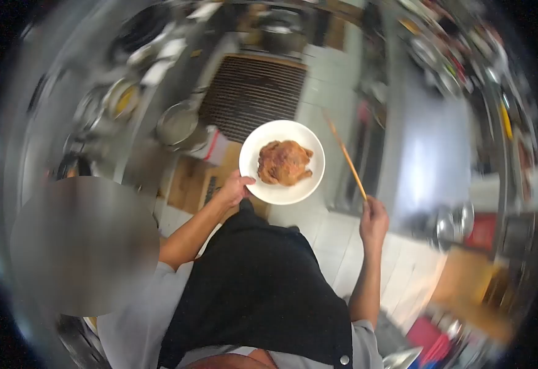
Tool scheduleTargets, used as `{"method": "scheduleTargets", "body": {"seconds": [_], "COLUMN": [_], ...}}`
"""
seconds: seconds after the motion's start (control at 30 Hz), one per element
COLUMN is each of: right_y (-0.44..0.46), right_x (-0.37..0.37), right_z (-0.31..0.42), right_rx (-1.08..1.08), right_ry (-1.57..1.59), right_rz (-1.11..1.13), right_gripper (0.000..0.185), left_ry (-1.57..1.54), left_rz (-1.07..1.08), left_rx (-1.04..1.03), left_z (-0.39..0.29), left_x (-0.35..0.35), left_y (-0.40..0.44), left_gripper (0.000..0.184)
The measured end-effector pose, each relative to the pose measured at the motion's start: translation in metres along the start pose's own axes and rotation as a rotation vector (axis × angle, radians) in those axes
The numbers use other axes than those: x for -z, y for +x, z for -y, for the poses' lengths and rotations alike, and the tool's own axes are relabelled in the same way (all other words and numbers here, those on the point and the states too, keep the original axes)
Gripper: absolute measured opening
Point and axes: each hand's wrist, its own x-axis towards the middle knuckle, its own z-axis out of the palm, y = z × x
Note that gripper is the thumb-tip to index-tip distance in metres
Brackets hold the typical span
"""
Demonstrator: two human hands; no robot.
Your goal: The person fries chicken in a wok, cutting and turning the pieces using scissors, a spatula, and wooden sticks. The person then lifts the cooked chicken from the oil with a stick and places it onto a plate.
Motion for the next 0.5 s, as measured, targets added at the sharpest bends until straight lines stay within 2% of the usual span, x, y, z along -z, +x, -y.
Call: {"method": "scheduleTargets", "body": {"seconds": [0.03,0.17,0.3,0.37,0.43,0.47,0.5], "right_y": [0.017,0.040,0.034,0.009,-0.041,-0.064,-0.091], "right_x": [-0.008,-0.060,-0.142,-0.199,-0.257,-0.294,-0.320], "right_z": [0.029,0.147,0.287,0.382,0.488,0.532,0.582], "right_rx": [0.124,0.167,0.425,0.589,0.836,1.036,1.136], "right_ry": [-0.135,-0.024,0.044,0.047,0.198,0.200,0.107], "right_rz": [0.045,0.223,0.393,0.484,0.532,0.492,0.494], "right_gripper": [0.020,0.021,0.024,0.024,0.020,0.020,0.021], "left_ry": [-0.045,-0.199,-0.324,-0.397,-0.478,-0.516,-0.563], "left_rz": [-0.058,-0.334,-0.625,-0.723,-0.806,-0.867,-0.922], "left_rx": [-0.059,-0.271,-0.304,-0.399,-0.485,-0.512,-0.537], "left_z": [-0.005,0.002,0.000,0.009,0.000,0.002,0.005], "left_x": [0.030,0.151,0.235,0.289,0.326,0.350,0.371], "left_y": [-0.022,-0.120,-0.243,-0.292,-0.343,-0.366,-0.384], "left_gripper": [0.040,0.042,0.040,0.038,0.036,0.037,0.037]}}
